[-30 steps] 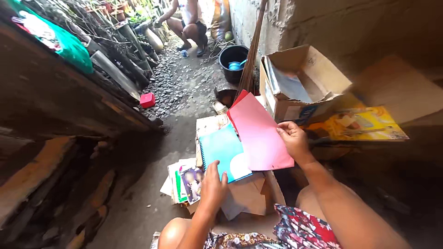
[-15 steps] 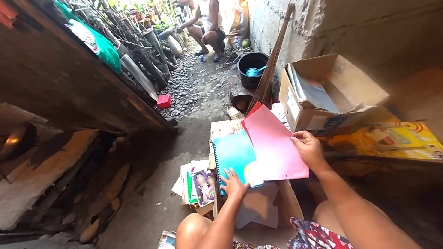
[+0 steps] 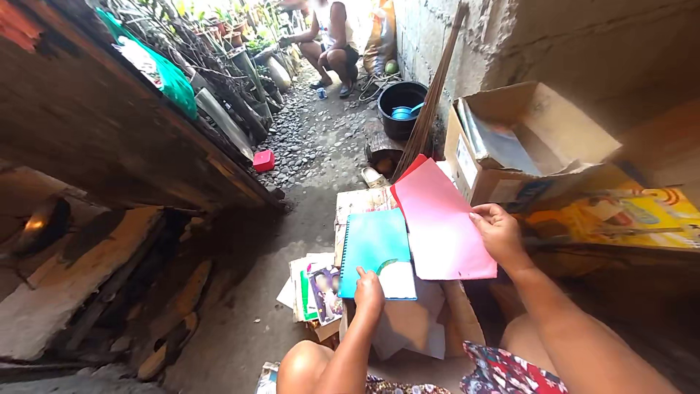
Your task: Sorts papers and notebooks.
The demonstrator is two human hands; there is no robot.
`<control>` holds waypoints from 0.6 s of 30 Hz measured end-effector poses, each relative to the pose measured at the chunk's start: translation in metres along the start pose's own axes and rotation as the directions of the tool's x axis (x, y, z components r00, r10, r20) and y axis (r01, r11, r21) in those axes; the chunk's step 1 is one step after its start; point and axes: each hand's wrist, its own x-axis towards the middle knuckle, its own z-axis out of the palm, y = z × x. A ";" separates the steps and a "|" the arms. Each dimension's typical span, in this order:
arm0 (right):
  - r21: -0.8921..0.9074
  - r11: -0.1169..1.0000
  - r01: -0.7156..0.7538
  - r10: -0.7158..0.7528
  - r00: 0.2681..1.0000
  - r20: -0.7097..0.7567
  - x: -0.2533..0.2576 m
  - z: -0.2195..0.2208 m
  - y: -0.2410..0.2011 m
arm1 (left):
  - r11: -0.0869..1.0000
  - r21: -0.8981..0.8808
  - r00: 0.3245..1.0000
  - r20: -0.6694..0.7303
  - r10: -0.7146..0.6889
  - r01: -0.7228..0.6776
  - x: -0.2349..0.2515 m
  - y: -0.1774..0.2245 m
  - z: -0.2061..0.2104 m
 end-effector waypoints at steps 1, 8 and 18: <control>0.000 1.000 0.005 -0.005 1.000 -0.012 0.000 0.000 -0.001 | 1.000 -0.002 1.000 -0.018 0.010 -0.010 -0.003 0.000 -0.003; 0.053 0.996 0.074 -0.064 0.984 -0.166 0.000 -0.009 -0.011 | 0.987 -0.155 0.969 -0.231 -0.084 0.049 -0.017 -0.026 -0.059; 0.135 0.930 -0.343 0.336 0.939 0.072 0.007 0.056 0.006 | 0.957 -0.261 0.945 -0.262 -0.195 0.125 -0.012 -0.073 -0.083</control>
